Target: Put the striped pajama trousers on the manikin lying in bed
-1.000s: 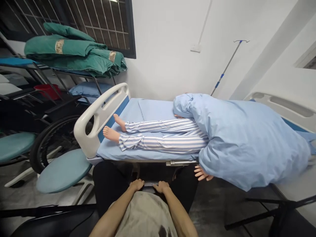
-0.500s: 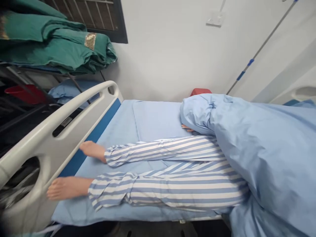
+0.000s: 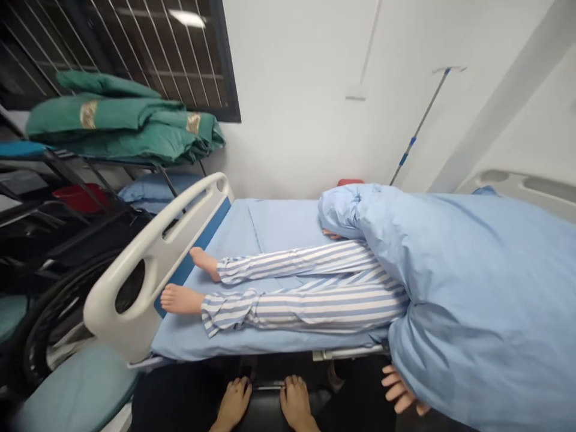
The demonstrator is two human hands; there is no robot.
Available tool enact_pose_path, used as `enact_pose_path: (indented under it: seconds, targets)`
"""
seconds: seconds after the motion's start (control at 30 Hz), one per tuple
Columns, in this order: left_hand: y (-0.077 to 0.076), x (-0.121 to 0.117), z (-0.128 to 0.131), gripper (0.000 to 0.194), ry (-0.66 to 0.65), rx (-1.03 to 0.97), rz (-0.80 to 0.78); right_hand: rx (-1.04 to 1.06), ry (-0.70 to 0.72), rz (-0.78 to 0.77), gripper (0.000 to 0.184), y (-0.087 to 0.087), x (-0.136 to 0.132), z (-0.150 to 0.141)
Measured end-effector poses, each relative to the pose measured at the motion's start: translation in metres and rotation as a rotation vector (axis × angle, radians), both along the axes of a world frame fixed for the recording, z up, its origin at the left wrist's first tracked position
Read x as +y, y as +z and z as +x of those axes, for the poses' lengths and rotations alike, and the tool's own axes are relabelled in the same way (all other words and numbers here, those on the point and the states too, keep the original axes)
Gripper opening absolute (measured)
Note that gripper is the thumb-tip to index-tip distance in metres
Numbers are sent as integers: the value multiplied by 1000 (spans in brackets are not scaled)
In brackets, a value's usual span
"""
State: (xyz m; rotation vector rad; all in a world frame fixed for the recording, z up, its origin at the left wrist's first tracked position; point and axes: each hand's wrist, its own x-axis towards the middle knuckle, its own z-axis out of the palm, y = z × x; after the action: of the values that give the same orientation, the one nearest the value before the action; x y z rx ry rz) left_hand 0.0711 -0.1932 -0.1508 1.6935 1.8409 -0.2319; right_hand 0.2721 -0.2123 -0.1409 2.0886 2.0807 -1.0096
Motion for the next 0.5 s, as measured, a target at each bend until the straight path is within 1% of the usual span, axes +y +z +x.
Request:
enact_pose_path:
  seconds: [0.03,0.07,0.1,0.13,0.17,0.2,0.23,0.3,0.33,0.37,0.4,0.43,0.47,0.5]
  targets:
    - [7,-3,1,42,1,-37,70,38,3,28,28,2,-3,-3]
    - [16,0,2,40,3,-88,132,85,18,57,28,8,1,-6]
    - [30,8,2,39,4,-151,191,133,41,87,28,18,11,-11]
    - [48,21,2,39,11,-215,246,182,69,124,30,33,26,-17]
    - [71,38,1,42,10,-280,292,222,102,172,32,52,46,-23]
    - [97,60,-2,45,21,-353,359,258,122,225,36,75,68,-31]
    - [125,85,-5,47,59,-425,466,299,126,302,39,99,93,-39]
    - [179,144,-13,48,118,-568,665,437,130,466,40,147,148,-57]
    - [201,176,-17,47,153,-619,743,517,121,523,41,168,176,-66]
    - [216,209,-21,46,207,-655,804,589,92,578,42,186,205,-76]
    - [225,241,-25,45,261,-679,854,645,70,639,42,201,233,-86]
    - [228,271,-28,44,312,-672,893,687,51,686,43,213,260,-96]
    - [225,298,-31,42,352,-638,901,715,27,724,43,220,285,-105]
    - [218,321,-33,40,392,-574,893,727,17,742,43,224,307,-114]
